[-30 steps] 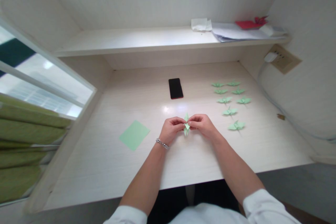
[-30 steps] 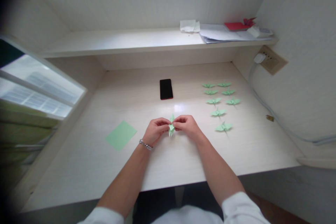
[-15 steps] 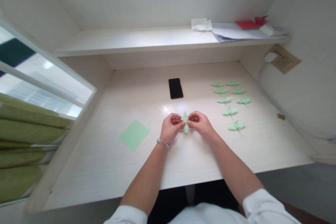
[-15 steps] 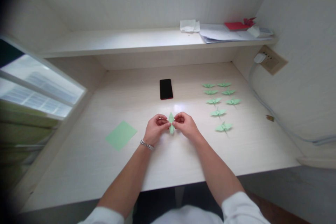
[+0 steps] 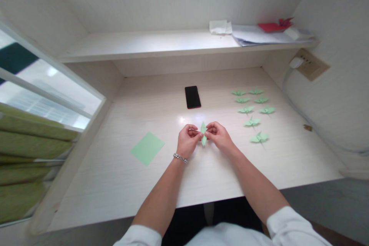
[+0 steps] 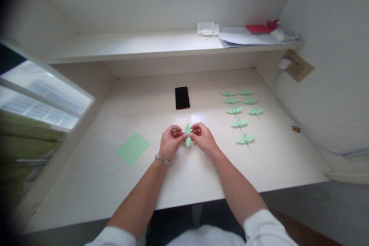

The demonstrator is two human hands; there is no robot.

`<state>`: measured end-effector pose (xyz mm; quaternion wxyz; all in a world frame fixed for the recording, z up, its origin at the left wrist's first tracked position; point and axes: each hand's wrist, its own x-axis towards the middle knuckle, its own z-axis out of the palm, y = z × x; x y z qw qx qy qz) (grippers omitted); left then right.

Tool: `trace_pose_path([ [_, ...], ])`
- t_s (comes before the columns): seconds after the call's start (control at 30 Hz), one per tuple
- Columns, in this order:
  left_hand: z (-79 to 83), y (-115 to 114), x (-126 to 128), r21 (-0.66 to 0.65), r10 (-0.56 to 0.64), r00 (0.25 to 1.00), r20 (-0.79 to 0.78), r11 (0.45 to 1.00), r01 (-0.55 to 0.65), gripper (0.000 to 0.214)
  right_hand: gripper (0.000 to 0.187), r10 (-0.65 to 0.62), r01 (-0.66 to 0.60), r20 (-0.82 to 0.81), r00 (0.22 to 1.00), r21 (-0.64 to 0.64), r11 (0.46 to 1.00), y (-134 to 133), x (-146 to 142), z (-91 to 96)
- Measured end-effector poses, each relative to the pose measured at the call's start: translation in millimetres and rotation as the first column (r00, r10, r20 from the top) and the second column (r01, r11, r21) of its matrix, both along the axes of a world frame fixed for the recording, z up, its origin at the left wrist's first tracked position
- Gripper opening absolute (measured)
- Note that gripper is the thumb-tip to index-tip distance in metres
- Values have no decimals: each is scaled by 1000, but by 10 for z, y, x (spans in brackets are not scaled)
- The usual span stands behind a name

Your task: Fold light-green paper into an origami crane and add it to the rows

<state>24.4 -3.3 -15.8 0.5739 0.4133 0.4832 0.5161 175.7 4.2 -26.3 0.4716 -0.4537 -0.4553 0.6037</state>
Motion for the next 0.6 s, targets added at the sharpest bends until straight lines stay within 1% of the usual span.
trace_pose_path([
  [0.07,-1,-2,4,8,2,1000,-2,1000,-2,43,35,-28,27,34,999,36,999,2,-10,10],
  [0.13,-4,-5,9,25,13,1000,-16,1000,-13,44,31,-82,75,83,993,79,994,-11,-21,39],
  [0.2,-6,-9,14,48,59,997,-56,997,-56,44,24,-161,137,170,972,146,980,-41,-35,79],
  [0.23,-5,-13,18,63,94,992,-83,994,-89,44,20,-207,161,235,950,199,967,-59,-42,98],
  [0.27,-2,-18,22,80,130,985,-109,989,-122,43,17,-240,168,290,926,254,953,-75,-48,114],
  [0.33,10,-33,34,120,178,972,-154,980,-160,38,15,-259,144,356,898,318,937,-95,-55,129],
  [0.4,27,-55,50,163,169,966,-194,977,-138,32,18,-221,113,353,909,302,946,-92,-53,115],
  [0.47,42,-79,70,203,127,960,-248,976,-77,26,23,-154,87,300,941,225,970,-68,-43,82],
  [0.53,49,-96,89,226,94,955,-281,974,-29,25,28,-100,71,220,970,136,988,-38,-30,43],
  [0.6,45,-96,99,226,78,961,-265,974,-17,28,30,-96,85,151,984,76,993,-14,-23,13],
])
